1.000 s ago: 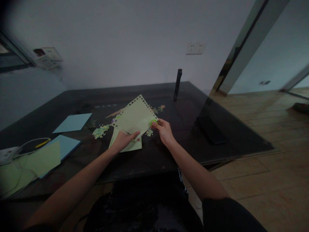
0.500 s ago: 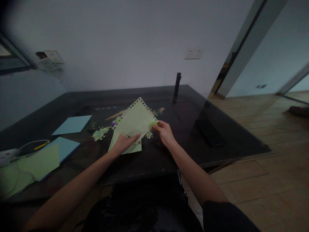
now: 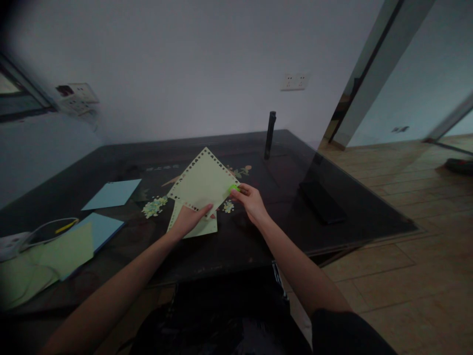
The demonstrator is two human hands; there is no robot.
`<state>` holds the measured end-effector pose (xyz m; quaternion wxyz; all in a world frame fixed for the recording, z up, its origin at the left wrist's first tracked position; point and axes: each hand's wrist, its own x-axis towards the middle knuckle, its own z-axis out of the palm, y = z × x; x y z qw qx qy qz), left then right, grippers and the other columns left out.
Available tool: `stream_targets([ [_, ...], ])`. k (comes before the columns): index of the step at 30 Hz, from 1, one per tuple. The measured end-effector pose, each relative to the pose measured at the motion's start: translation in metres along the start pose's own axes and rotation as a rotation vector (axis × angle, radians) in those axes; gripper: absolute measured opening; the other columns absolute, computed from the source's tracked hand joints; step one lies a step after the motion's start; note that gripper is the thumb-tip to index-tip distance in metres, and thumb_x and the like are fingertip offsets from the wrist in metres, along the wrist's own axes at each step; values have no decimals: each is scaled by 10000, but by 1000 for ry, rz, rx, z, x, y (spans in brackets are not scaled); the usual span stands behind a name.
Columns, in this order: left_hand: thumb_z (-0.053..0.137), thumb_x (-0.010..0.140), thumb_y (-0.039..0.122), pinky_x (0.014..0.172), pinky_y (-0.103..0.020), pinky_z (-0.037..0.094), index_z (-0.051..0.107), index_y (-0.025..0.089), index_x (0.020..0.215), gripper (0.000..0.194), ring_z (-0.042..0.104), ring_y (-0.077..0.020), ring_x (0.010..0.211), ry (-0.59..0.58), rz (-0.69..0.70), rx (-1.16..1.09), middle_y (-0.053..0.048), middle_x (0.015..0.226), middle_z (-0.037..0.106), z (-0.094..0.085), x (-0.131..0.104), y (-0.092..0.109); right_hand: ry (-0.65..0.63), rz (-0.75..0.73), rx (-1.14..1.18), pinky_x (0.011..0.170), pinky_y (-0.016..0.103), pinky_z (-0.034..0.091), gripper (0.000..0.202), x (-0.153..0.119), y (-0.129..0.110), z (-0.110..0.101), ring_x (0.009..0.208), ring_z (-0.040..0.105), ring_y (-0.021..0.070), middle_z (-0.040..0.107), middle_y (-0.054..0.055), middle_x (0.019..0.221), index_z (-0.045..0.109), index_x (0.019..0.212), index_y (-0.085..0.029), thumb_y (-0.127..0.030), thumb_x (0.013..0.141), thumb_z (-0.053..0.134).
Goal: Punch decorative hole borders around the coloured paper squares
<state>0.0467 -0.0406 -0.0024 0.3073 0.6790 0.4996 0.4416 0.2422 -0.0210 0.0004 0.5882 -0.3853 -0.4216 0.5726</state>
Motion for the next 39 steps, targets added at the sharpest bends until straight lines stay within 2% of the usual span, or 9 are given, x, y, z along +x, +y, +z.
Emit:
stream_targets([
  [10, 598, 754, 250, 1056, -391, 344, 622, 167, 1085, 342, 575, -209, 1118, 31, -39, -16, -63, 951, 719, -5, 0, 8, -47, 63, -3, 676, 298, 489, 370, -2, -2, 0, 712, 634, 149, 696, 42, 848, 660, 870, -189, -342, 562, 797],
  [20, 635, 734, 242, 1070, -407, 340, 626, 163, 1073, 348, 556, -228, 1147, 124, -51, -40, -76, 998, 708, -11, 6, -1, -192, 138, -19, 662, 263, 497, 285, -4, -3, -4, 703, 640, 131, 709, 50, 843, 663, 877, -191, -395, 687, 721],
  [25, 648, 720, 257, 1062, -425, 346, 625, 159, 1077, 371, 562, -244, 1136, 149, -73, -31, -91, 1036, 695, -11, 6, -2, -214, 194, -54, 597, 249, 485, 318, -2, -1, -7, 646, 637, 125, 712, 71, 843, 639, 855, -179, -479, 752, 644],
  [31, 631, 729, 274, 1045, -393, 364, 650, 152, 999, 298, 599, -221, 1074, 120, -46, -46, -83, 980, 709, -10, 6, -2, -210, 236, -67, 602, 267, 493, 369, -1, 0, -8, 639, 649, 147, 713, 87, 791, 614, 809, -171, -532, 821, 542],
  [39, 633, 713, 271, 995, -396, 413, 660, 141, 942, 265, 632, -229, 996, 112, -72, -83, -83, 934, 721, -10, 6, -2, -212, 328, -70, 601, 267, 474, 428, -1, -3, -8, 615, 640, 141, 712, 98, 777, 622, 895, -146, -475, 935, 352],
])
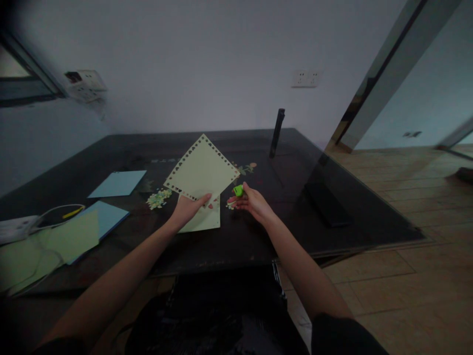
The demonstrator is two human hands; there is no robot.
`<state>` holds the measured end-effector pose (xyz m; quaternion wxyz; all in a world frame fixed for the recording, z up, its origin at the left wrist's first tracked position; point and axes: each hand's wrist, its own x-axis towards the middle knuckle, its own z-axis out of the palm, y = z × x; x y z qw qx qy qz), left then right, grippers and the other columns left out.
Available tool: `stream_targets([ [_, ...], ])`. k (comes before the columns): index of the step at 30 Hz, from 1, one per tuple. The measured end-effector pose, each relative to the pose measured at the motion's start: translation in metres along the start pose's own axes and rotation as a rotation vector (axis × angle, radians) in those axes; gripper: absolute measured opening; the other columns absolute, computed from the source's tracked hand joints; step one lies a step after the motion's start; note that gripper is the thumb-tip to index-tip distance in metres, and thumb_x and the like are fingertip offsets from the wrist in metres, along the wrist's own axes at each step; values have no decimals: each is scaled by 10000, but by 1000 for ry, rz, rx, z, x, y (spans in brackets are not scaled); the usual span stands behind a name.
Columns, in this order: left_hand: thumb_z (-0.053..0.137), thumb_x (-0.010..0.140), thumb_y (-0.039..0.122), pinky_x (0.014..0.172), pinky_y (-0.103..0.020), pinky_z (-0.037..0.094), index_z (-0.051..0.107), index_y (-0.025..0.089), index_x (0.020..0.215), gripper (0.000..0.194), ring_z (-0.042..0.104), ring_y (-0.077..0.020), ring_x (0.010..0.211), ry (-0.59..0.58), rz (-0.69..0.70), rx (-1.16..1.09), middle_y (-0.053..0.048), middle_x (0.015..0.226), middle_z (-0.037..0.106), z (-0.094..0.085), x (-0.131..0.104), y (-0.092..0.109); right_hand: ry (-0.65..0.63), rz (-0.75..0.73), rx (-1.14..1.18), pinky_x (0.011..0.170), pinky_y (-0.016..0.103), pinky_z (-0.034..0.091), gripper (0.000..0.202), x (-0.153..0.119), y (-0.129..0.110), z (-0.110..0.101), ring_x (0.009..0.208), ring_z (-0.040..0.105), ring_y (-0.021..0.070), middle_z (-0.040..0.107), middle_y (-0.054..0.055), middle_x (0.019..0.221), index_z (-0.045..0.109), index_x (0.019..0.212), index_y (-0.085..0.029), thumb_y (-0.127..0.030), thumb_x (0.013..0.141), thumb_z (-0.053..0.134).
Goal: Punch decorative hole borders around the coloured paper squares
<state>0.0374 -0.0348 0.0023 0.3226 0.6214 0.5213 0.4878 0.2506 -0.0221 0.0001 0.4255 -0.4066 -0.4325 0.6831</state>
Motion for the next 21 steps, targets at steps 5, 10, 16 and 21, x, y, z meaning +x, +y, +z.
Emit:
stream_targets([
  [5, 626, 729, 286, 922, -387, 465, 658, 143, 895, 221, 669, -225, 861, -36, -4, -22, -75, 817, 729, -1, 0, -2, 0, 12, -30, 583, 268, 451, 441, 0, 0, 0, 595, 624, 138, 707, 98, 769, 625, 879, -150, -501, 924, 361],
  [10, 625, 733, 284, 940, -374, 446, 665, 144, 838, 179, 671, -222, 833, -30, 17, 0, -61, 721, 719, -1, -1, -1, 39, -46, -30, 563, 257, 435, 429, 1, 0, 0, 580, 604, 127, 689, 71, 734, 616, 872, -158, -539, 884, 420],
  [16, 626, 720, 281, 958, -383, 424, 664, 140, 769, 154, 659, -226, 851, -28, 6, -4, -49, 657, 700, -1, 0, 2, 95, -148, 10, 555, 239, 432, 351, 2, -1, 1, 592, 592, 115, 677, 51, 744, 609, 817, -169, -513, 823, 538],
  [21, 646, 692, 271, 991, -381, 388, 664, 154, 802, 162, 640, -227, 919, 41, 44, -12, -50, 703, 705, -3, 3, 0, 141, -186, 11, 551, 237, 436, 277, 1, -2, 0, 589, 576, 106, 666, 36, 750, 637, 824, -181, -450, 758, 633],
])
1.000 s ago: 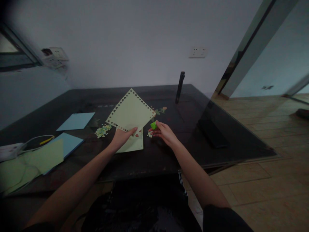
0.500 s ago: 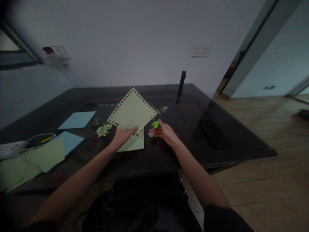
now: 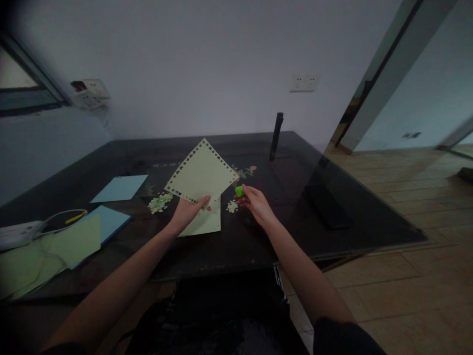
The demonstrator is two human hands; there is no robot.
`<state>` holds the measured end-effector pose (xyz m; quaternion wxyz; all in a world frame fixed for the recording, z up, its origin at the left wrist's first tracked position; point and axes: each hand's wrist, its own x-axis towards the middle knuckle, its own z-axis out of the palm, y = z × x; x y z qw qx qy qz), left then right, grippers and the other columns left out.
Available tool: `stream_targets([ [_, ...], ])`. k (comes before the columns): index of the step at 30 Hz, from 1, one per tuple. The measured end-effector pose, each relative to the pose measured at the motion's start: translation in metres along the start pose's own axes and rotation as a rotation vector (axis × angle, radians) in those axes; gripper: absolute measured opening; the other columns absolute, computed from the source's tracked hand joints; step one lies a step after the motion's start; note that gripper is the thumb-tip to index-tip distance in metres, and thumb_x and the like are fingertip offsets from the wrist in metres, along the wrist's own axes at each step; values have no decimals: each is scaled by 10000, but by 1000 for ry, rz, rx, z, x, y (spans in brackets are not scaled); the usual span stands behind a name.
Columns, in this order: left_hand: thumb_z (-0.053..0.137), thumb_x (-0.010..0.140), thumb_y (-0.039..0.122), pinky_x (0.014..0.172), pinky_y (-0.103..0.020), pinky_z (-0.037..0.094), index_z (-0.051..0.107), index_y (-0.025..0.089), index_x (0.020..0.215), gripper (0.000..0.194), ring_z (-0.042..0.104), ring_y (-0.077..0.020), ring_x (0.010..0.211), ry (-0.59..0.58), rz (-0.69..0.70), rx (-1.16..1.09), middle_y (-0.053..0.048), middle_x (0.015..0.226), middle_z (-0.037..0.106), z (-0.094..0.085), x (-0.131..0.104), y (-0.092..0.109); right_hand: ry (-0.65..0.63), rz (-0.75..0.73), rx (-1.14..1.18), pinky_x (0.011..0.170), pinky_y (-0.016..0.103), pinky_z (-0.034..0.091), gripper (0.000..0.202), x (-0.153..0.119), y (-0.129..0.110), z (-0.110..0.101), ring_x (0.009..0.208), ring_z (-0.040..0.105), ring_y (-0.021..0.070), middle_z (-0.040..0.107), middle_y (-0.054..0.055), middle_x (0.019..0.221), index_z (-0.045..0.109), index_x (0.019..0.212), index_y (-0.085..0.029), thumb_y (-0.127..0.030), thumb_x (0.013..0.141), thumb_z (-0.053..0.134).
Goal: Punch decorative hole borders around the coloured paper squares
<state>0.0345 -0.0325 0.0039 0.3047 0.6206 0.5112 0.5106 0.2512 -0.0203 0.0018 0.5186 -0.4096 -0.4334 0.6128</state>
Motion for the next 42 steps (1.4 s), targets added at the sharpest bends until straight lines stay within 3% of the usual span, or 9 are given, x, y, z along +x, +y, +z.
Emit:
stream_targets([
  [4, 644, 696, 318, 924, -384, 433, 649, 144, 764, 187, 652, -230, 794, 20, -53, -10, -31, 576, 662, -2, 3, -3, -21, -40, 23, 555, 239, 442, 326, -1, -1, 1, 595, 572, 103, 657, 8, 767, 639, 987, -229, -389, 708, 691],
  [10, 641, 709, 358, 686, -310, 489, 641, 119, 802, 257, 625, -198, 617, 47, -95, -88, -36, 569, 656, -8, 7, -6, -15, -110, 41, 550, 237, 427, 381, -3, -5, 3, 598, 548, 92, 638, 2, 778, 652, 946, -218, -309, 599, 780],
  [13, 645, 713, 355, 638, -288, 484, 643, 116, 881, 292, 625, -193, 610, 42, -85, -106, -36, 592, 669, -10, 8, -8, 32, -184, -5, 498, 231, 383, 396, 1, -16, -1, 546, 511, 82, 632, 0, 739, 643, 954, -204, -324, 600, 776],
  [17, 674, 687, 350, 675, -301, 497, 660, 118, 833, 274, 652, -218, 687, 14, -107, -109, -64, 643, 696, -9, 7, -10, 152, -332, -101, 475, 239, 371, 407, 28, -34, -20, 510, 519, 94, 647, 19, 736, 599, 966, -186, -417, 653, 719],
  [23, 708, 645, 315, 825, -353, 492, 667, 133, 833, 265, 654, -250, 905, 4, -93, -128, -98, 879, 726, -7, 8, -8, 327, -414, -496, 555, 281, 428, 377, 94, -26, -63, 598, 600, 157, 657, 49, 799, 543, 891, -177, -464, 669, 647],
  [27, 678, 687, 335, 778, -360, 504, 672, 135, 787, 224, 668, -257, 803, -35, -100, -74, -87, 715, 720, -9, 7, -7, 379, -445, -1018, 742, 333, 436, 234, 116, -4, -78, 826, 603, 212, 668, 87, 880, 611, 855, -176, -385, 757, 574],
  [30, 659, 706, 338, 751, -342, 506, 673, 137, 731, 204, 668, -246, 752, -48, -80, -57, -82, 689, 715, -9, 6, -7, 395, -439, -1293, 792, 339, 414, 232, 118, 7, -83, 918, 577, 239, 656, 119, 965, 637, 925, -171, -347, 808, 540],
  [37, 665, 711, 366, 741, -322, 501, 679, 124, 752, 246, 668, -233, 766, -58, -102, -101, -90, 772, 726, -7, 5, -7, 353, -401, -1491, 802, 336, 397, 287, 116, 13, -85, 947, 541, 254, 631, 137, 1013, 650, 996, -154, -362, 854, 513],
  [42, 637, 737, 387, 709, -297, 489, 654, 132, 629, 277, 655, -214, 716, -98, -78, -71, -85, 707, 709, -7, 4, -8, 346, -401, -1508, 818, 349, 393, 278, 118, 14, -85, 983, 520, 271, 610, 148, 1066, 660, 1005, -151, -340, 852, 526],
])
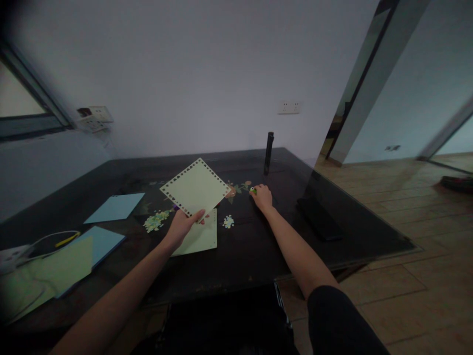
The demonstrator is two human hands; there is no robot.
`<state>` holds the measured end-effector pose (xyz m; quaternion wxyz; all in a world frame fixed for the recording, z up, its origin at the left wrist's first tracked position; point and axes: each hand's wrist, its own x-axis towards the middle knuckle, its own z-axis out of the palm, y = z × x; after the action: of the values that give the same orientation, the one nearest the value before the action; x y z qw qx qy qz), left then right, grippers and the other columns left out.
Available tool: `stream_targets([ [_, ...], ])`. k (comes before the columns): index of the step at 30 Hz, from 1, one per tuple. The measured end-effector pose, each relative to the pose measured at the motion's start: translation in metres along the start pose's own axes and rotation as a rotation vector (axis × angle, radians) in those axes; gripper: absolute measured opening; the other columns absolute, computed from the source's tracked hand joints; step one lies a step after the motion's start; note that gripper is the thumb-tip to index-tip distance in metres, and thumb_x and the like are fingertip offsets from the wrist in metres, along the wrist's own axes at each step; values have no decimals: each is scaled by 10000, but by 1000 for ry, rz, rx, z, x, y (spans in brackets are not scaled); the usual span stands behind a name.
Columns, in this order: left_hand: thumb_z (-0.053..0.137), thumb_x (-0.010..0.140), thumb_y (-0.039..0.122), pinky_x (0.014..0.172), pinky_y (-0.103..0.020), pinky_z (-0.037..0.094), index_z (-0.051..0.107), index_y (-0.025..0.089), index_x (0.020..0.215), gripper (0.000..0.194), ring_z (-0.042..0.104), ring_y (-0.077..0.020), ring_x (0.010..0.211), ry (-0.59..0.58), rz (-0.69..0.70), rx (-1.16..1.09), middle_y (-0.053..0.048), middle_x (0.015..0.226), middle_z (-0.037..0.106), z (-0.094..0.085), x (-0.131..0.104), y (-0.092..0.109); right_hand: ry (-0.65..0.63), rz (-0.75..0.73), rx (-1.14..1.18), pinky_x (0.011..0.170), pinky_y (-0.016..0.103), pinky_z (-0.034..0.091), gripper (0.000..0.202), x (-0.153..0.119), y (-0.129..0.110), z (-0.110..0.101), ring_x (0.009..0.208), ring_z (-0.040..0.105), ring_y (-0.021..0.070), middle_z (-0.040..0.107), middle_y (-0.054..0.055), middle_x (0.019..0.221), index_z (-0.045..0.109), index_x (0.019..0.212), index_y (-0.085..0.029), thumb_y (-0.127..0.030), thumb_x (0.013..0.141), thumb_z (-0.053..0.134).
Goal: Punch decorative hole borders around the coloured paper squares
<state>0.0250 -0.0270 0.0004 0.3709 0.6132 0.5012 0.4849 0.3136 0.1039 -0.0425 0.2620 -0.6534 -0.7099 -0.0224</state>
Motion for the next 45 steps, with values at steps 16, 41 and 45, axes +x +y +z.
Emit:
stream_targets([
  [16, 625, 726, 361, 578, -270, 460, 631, 153, 635, 227, 595, -175, 549, -118, -52, 59, -44, 561, 645, -2, 1, 7, 59, -55, 665, 768, 335, 424, 319, -6, -36, -39, 812, 574, 215, 652, 78, 828, 666, 808, -189, -463, 821, 505],
  [41, 598, 757, 266, 620, -247, 485, 386, 161, 1252, 550, 594, -123, 590, 120, 114, -15, 30, 651, 601, -2, 4, 9, -377, 100, 1260, 659, 322, 468, 186, -26, -75, -68, 659, 602, 155, 684, 39, 740, 681, 738, -170, -303, 623, 738],
  [45, 567, 790, 289, 583, -237, 482, 538, 173, 1024, 263, 592, -125, 563, 30, 173, 94, 24, 641, 594, 6, 1, 21, -327, 120, 1216, 666, 336, 466, 178, -32, -65, -83, 650, 601, 163, 683, 42, 732, 679, 736, -172, -302, 630, 741],
])
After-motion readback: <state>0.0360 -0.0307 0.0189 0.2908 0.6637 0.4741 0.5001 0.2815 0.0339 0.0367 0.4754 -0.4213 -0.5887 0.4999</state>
